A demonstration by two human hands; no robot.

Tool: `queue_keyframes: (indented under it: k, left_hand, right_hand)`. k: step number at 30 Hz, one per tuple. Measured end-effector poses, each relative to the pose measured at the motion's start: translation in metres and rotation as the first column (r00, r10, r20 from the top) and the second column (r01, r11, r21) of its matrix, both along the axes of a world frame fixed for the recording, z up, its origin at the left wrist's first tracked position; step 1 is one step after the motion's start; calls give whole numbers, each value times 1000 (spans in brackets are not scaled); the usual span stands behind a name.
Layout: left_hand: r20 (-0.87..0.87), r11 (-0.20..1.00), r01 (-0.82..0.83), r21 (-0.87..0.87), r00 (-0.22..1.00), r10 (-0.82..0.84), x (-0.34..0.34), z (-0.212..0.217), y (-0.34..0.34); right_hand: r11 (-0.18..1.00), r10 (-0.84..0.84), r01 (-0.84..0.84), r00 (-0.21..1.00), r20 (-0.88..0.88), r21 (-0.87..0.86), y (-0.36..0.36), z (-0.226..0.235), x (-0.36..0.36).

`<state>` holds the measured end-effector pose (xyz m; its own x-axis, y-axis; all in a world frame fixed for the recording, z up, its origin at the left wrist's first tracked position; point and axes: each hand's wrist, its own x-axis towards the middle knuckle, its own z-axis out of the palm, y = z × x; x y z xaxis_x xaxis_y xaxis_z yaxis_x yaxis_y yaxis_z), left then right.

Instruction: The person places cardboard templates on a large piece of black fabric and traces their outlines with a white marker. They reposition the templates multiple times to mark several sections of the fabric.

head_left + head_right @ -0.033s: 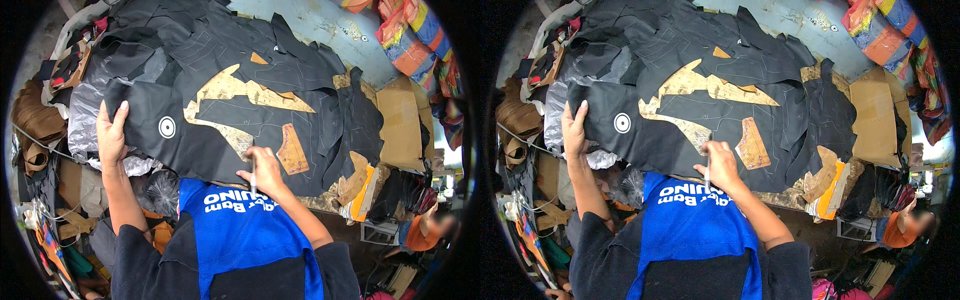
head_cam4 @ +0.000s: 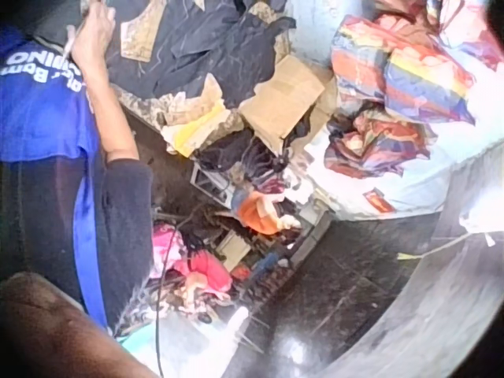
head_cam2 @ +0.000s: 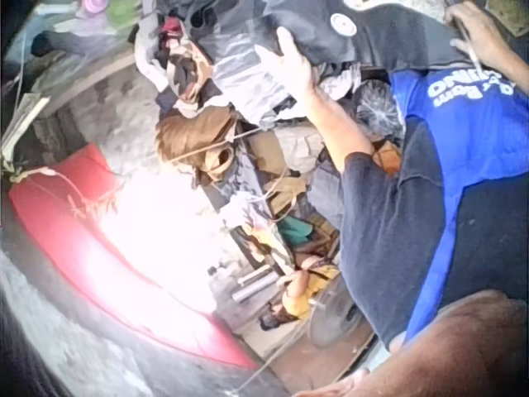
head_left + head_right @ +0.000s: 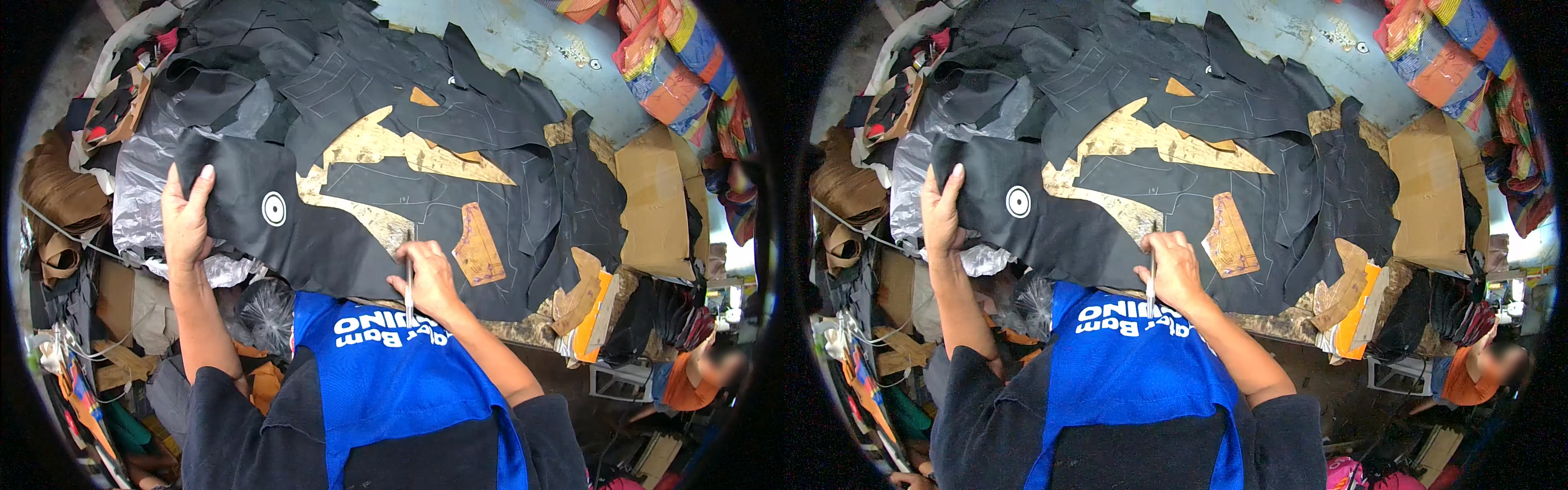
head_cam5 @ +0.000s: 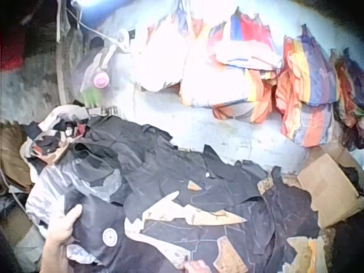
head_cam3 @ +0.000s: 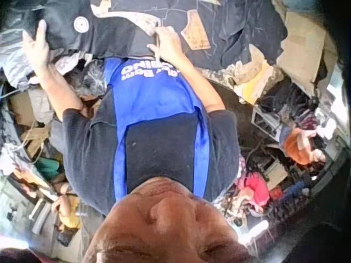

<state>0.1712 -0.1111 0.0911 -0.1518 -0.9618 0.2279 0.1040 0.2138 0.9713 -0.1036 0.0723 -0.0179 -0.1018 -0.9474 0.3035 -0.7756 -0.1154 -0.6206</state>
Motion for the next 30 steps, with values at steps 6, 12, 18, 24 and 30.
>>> queue_keyframes:
  k: [6, 12, 18, 24, 30]
  left_hand:
    - [-116, 1000, -8, -11, 993, 6, -4, -4, 4]
    - [-26, 993, -51, -109, 998, 49, 20, 1, 1]
    - [-50, 954, -160, -255, 987, 152, 48, 23, -11]
    - [-171, 924, -250, -288, 963, 207, 48, 47, -14]
    - [-238, 939, -229, -258, 957, 168, 41, 75, -7]
  right_hand:
    - [996, 9, -8, 1000, -8, 90, -10, -5, 13]
    - [934, -28, -62, 969, 245, 351, -9, 3, 7]
    - [989, 138, -121, 615, 777, -80, 10, 69, -33]
    - [984, 145, -2, 576, 804, -176, 27, 134, -40]
    - [985, 137, 38, 421, 897, -168, 30, 147, -48]
